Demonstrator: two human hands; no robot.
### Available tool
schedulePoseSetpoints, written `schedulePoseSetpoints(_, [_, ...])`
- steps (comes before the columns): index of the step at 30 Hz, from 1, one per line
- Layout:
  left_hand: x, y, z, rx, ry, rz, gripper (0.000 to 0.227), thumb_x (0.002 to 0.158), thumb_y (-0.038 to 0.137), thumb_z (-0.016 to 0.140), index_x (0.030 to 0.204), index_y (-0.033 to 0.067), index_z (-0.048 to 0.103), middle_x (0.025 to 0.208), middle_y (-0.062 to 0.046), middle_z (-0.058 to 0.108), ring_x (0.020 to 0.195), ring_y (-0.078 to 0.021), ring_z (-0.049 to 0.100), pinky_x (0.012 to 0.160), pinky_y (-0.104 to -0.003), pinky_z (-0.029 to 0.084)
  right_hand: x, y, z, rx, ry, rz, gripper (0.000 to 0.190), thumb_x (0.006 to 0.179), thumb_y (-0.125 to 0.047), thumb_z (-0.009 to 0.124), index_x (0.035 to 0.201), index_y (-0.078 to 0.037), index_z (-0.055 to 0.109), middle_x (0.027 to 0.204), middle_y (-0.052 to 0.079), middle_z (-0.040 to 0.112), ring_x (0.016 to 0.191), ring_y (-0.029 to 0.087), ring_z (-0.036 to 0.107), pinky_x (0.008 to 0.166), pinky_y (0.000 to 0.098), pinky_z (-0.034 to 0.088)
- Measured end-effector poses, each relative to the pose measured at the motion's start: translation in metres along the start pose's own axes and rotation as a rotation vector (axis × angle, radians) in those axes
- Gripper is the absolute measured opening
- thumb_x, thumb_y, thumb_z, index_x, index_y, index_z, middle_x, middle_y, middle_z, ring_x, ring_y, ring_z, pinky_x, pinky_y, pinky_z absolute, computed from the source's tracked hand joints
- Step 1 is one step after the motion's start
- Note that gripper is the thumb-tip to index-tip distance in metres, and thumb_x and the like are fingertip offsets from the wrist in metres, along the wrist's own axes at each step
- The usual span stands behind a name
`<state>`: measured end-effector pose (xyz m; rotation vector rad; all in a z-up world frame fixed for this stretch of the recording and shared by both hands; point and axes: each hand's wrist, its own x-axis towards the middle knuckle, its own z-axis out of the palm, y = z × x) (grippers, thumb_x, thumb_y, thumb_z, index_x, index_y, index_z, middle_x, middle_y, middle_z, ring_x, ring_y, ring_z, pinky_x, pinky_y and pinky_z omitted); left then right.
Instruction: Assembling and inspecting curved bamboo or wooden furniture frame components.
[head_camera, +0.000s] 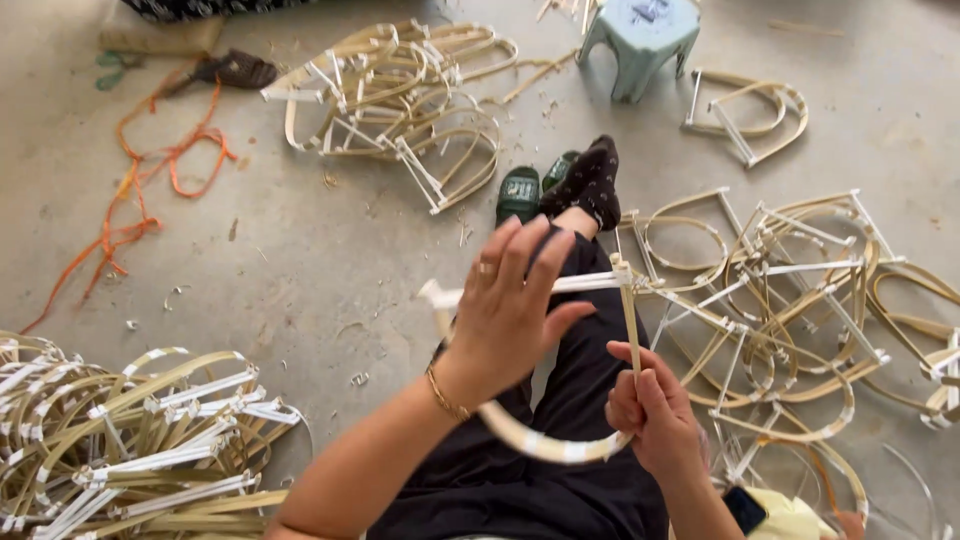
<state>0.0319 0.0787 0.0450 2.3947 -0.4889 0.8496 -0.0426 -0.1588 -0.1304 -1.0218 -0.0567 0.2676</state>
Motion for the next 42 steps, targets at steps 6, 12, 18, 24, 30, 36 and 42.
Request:
schedulePoseSetpoints(6, [-0.055, -0.031, 0.035, -0.006, -0.566, -0.04, 0.018, 0.098, 0.028, 0.067, 0.099, 0.0102, 0.066, 0.076, -0.005, 0.064, 0.071, -0.0239, 0.067, 0.06, -0.037, 0.053, -0.006, -0.003, 0.03, 0.343, -0.08, 0.198, 0.05, 0.112, -0.022, 0.049, 0.154, 0.004, 0.04, 0.099, 0.008, 0.064, 0.079, 0.017, 0.062, 0.071, 0.0335, 0.052])
schedulePoseSetpoints(12, [-0.067, -0.015, 0.033, -0.001, -0.558, 0.037, 0.018, 0.096, 0.023, 0.067, 0.094, 0.0059, 0.066, 0.068, -0.003, 0.061, 0.058, -0.0194, 0.063, 0.05, -0.033, 0.049, 0.015, -0.042, 0.044, -0.18, 0.111, 0.095, 0.058, 0.097, -0.008, 0.051, 0.154, 0.001, 0.04, 0.132, 0.014, 0.062, 0.114, 0.024, 0.068, 0.094, 0.0412, 0.058])
schedulePoseSetpoints(18, [-0.067, -0.004, 0.027, 0.025, -0.504, 0.095, 0.024, 0.088, 0.013, 0.067, 0.109, -0.0005, 0.07, 0.068, -0.002, 0.059, 0.056, -0.016, 0.061, 0.048, -0.029, 0.046, 0.014, -0.043, 0.041, -0.241, 0.189, 0.135, 0.049, 0.099, -0.001, 0.05, 0.147, 0.006, 0.053, 0.119, 0.017, 0.069, 0.103, 0.024, 0.07, 0.083, 0.0403, 0.063])
schedulePoseSetpoints(24, [-0.069, 0.003, 0.024, 0.068, -0.503, 0.126, 0.03, 0.086, 0.012, 0.066, 0.113, -0.0022, 0.071, 0.071, -0.002, 0.059, 0.057, -0.0153, 0.059, 0.049, -0.029, 0.045, 0.007, -0.047, 0.047, -0.347, 0.203, 0.069, 0.045, 0.099, -0.001, 0.05, 0.143, 0.008, 0.055, 0.117, 0.018, 0.071, 0.102, 0.023, 0.072, 0.084, 0.0403, 0.065])
schedulePoseSetpoints(30, [-0.068, 0.007, 0.02, 0.114, -0.522, 0.148, 0.032, 0.087, 0.013, 0.066, 0.115, -0.0022, 0.071, 0.07, -0.002, 0.058, 0.056, -0.0144, 0.059, 0.048, -0.028, 0.045, 0.003, -0.046, 0.051, -0.413, 0.23, 0.02, 0.042, 0.1, -0.001, 0.05, 0.14, 0.009, 0.057, 0.119, 0.018, 0.071, 0.104, 0.023, 0.073, 0.085, 0.0407, 0.066])
schedulePoseSetpoints(36, [-0.07, 0.007, 0.019, 0.099, -0.524, 0.146, 0.032, 0.088, 0.012, 0.066, 0.115, -0.0028, 0.071, 0.069, -0.002, 0.058, 0.056, -0.0139, 0.059, 0.048, -0.027, 0.046, 0.0, -0.045, 0.051, -0.437, 0.213, -0.012, 0.04, 0.103, -0.002, 0.05, 0.142, 0.008, 0.055, 0.12, 0.018, 0.07, 0.105, 0.022, 0.072, 0.085, 0.04, 0.066])
schedulePoseSetpoints(42, [-0.07, 0.008, 0.02, 0.106, -0.507, 0.156, 0.029, 0.089, 0.011, 0.067, 0.113, -0.0037, 0.071, 0.068, -0.002, 0.058, 0.053, -0.0119, 0.058, 0.046, -0.025, 0.045, 0.0, -0.045, 0.055, -0.448, 0.208, -0.036, 0.04, 0.104, -0.003, 0.05, 0.143, 0.008, 0.054, 0.118, 0.017, 0.071, 0.104, 0.022, 0.072, 0.085, 0.0392, 0.067])
